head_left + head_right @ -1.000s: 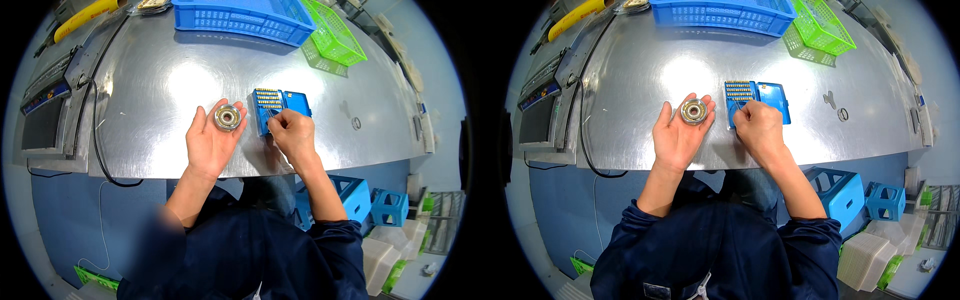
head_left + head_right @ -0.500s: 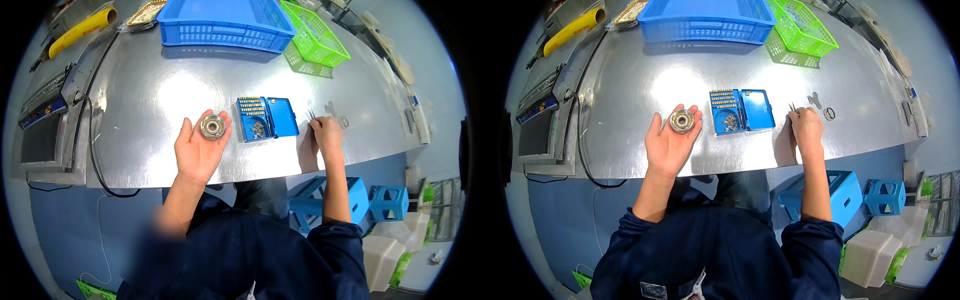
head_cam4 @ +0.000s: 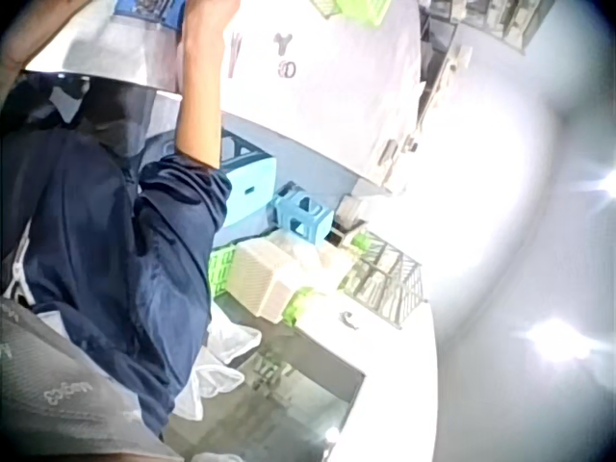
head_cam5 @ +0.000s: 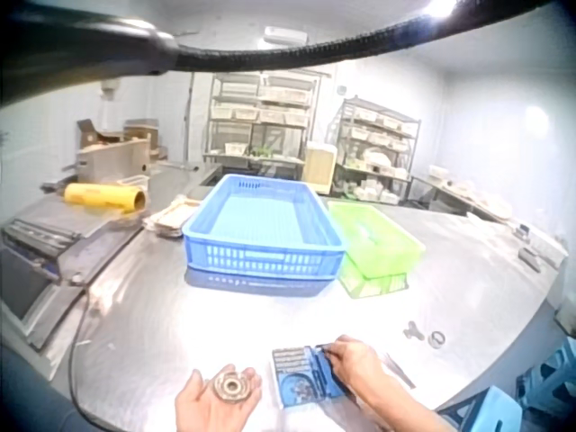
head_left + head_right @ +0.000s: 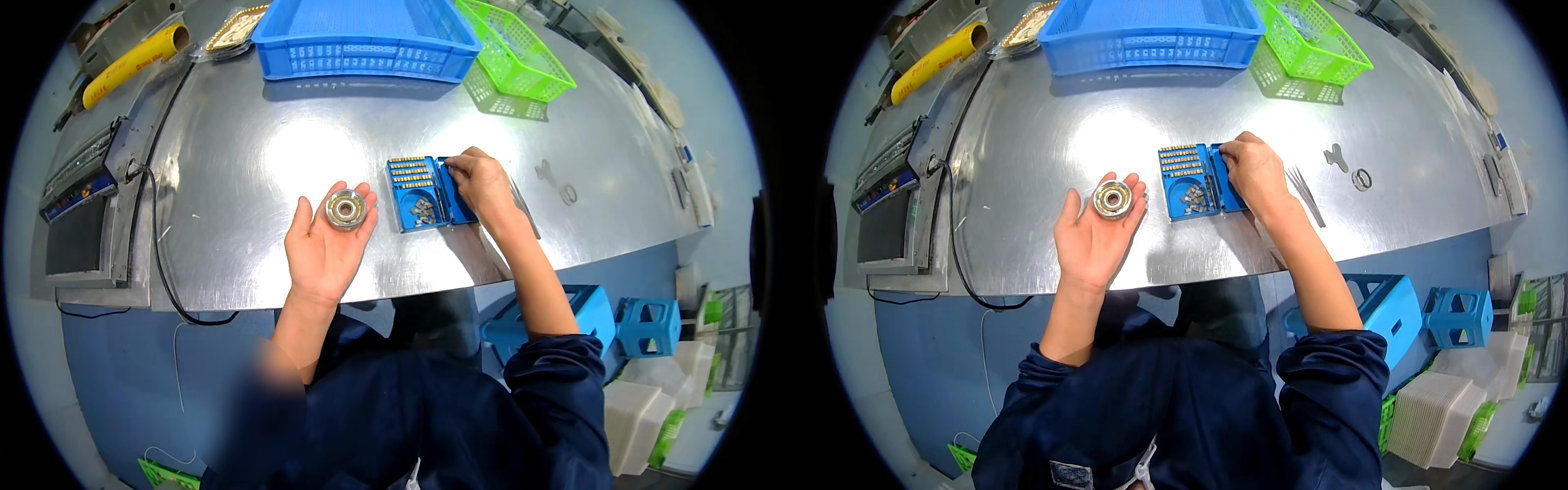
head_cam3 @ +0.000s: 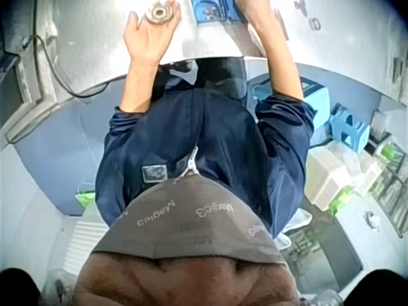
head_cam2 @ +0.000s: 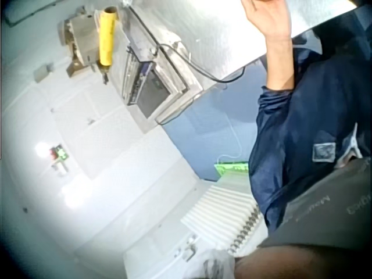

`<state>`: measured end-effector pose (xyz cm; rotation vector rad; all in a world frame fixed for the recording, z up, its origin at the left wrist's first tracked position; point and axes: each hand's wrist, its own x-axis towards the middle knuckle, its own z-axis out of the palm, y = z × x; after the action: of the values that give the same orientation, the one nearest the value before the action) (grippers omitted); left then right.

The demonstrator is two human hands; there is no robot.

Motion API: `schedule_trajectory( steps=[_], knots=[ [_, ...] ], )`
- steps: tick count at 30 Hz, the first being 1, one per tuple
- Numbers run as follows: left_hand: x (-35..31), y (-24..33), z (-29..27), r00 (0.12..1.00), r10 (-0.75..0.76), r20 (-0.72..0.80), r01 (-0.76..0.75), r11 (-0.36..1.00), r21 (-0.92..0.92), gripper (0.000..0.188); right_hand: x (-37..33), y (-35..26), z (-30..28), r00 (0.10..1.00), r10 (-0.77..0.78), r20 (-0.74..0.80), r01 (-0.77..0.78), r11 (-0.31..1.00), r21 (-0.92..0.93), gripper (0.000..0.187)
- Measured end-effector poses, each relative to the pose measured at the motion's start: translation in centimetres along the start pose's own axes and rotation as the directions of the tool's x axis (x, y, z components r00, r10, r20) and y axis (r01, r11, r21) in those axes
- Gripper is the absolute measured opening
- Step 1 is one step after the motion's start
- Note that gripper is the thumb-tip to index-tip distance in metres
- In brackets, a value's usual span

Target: The person disassembles a lock cylinder, removes a retaining ring, and opens a blue case containing small metal pins. Using tweezers, they pick up individual pins and insert them into the cylinder's internal chambers. The person repeats this process, carefully placing multiple pins into the lock mechanism.

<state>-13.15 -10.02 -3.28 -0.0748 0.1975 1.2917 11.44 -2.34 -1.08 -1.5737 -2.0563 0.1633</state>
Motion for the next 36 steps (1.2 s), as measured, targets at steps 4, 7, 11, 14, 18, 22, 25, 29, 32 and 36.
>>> schedule_trajectory(
  steps=[4, 7, 11, 14, 18, 22, 25, 29, 32, 36],
  knots=[
    [0.0, 0.0, -0.1, 1.0, -0.005, -0.001, 0.005, 1.0, -0.004, 0.052, -0.5, -0.3, -0.4, 0.999, 0.024, 0.033, -0.023, 0.999, -0.029, 0.013],
    [0.1, 0.0, -0.1, 1.0, -0.007, -0.016, 0.007, 1.0, -0.009, 0.052, -0.7, -0.4, -0.6, 0.999, 0.039, 0.003, -0.039, 0.999, -0.026, 0.012],
    [0.1, 0.0, -0.1, 1.0, -0.007, -0.006, 0.007, 1.0, -0.012, 0.052, -0.6, -0.9, -0.3, 0.998, 0.067, 0.012, -0.066, 0.996, -0.066, 0.011],
    [0.2, 0.2, -0.2, 1.0, -0.006, -0.002, 0.006, 1.0, -0.007, 0.052, -0.4, -0.6, 0.0, 0.999, 0.049, 0.002, -0.049, 0.996, -0.07, 0.011],
    [0.2, 0.1, -0.2, 1.0, -0.006, -0.003, 0.006, 1.0, 0.001, 0.052, -0.2, 0.0, 0.2, 0.998, 0.053, 0.038, -0.044, 0.979, -0.2, 0.014],
    [0.2, -0.1, 0.0, 1.0, -0.005, -0.019, 0.005, 1.0, 0.0, 0.052, -0.4, 0.0, -0.2, 0.985, 0.171, -0.013, -0.171, 0.977, -0.126, 0.016],
    [0.1, 0.1, -0.3, 1.0, -0.014, 0.017, 0.014, 1.0, 0.002, 0.052, -0.9, -1.3, -2.4, 0.934, 0.346, 0.094, -0.346, 0.807, 0.479, 0.016],
    [-0.2, 0.3, 0.0, 1.0, -0.018, -0.004, 0.018, 1.0, -0.016, 0.051, -2.7, -5.7, -4.8, 0.917, 0.333, 0.221, -0.373, 0.512, 0.774, 0.012],
    [-0.5, 0.3, 1.0, 1.0, -0.023, 0.016, 0.023, 1.0, -0.011, 0.051, -4.5, -9.0, -4.9, 0.926, 0.317, 0.205, -0.34, 0.464, 0.818, 0.019],
    [-1.0, 0.1, 2.4, 0.998, -0.012, 0.06, 0.011, 1.0, 0.021, 0.049, -6.4, -10.6, -2.7, 0.98, 0.187, -0.062, -0.095, 0.722, 0.686, 0.017]
  ],
)
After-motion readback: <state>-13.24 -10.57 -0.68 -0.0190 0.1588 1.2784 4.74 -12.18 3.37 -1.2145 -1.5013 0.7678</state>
